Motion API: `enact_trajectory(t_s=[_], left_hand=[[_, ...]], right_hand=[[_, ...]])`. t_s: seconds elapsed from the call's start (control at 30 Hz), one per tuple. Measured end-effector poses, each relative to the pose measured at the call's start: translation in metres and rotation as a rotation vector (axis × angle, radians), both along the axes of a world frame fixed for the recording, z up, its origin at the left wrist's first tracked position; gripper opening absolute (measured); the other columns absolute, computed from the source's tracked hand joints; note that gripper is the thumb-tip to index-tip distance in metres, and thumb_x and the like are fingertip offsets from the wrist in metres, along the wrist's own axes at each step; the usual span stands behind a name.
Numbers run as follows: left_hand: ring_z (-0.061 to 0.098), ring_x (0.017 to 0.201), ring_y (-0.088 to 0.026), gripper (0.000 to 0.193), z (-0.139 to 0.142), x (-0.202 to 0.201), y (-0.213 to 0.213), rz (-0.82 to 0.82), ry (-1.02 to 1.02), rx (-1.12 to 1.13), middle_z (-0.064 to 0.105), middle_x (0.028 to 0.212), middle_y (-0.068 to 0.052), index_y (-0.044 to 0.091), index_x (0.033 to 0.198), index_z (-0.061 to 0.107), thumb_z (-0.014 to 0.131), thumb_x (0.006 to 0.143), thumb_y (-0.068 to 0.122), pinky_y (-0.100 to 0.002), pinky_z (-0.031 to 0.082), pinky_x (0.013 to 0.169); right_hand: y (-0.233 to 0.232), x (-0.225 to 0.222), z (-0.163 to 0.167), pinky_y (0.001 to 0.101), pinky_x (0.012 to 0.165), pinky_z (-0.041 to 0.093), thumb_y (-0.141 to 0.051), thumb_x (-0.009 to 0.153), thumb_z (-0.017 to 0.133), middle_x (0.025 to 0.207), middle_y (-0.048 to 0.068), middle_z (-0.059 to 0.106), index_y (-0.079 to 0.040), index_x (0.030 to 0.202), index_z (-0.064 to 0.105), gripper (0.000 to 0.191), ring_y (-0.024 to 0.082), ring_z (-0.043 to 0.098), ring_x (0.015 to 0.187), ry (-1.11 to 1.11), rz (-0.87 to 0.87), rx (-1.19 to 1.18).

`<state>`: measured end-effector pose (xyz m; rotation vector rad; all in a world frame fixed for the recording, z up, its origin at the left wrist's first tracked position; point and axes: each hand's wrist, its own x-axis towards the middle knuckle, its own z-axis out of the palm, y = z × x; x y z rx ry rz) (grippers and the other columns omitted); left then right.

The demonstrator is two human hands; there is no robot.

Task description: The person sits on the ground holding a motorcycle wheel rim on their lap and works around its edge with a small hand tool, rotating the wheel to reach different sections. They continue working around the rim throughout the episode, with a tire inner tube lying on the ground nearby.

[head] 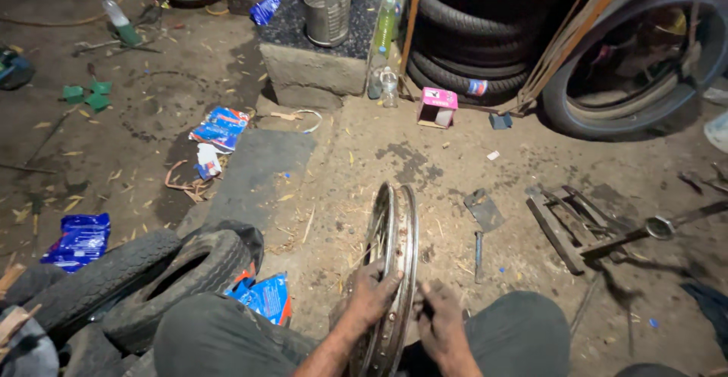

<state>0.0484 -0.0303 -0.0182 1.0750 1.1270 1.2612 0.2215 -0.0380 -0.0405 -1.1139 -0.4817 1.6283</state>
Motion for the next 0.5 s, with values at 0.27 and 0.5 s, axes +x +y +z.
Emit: enact_trajectory(t_s=[0.27,0.5], left_hand=[[0.064,0.082,-0.011,0.034,-0.001,-0.003,0.001,0.009,0.019,0.067,0.075,0.09,-0.005,-0.002,0.107,0.074,0.072,0.092,0.029,-0.03,0.056,0.074],[0.067,0.079,-0.014,0.039,0.028,0.0,-0.007,0.116,0.139,-0.173,0.076,0.09,-0.007,0.003,0.111,0.07,0.077,0.083,0.029,-0.035,0.057,0.071]], right_hand=[[-0.002,-0.002,0.006,0.0289,0.054,0.044,-0.018,0.093,0.065,0.071,0.001,0.057,-0.008,0.092,0.062,0.011,0.013,0.052,0.059,0.08,-0.073,-0.031],[0.074,-0.024,0.028,0.024,0.058,0.045,-0.005,0.09,0.061,0.075,0.0,0.063,-0.008,0.088,0.068,0.007,0.009,0.055,0.064,-0.366,-0.024,0.215]])
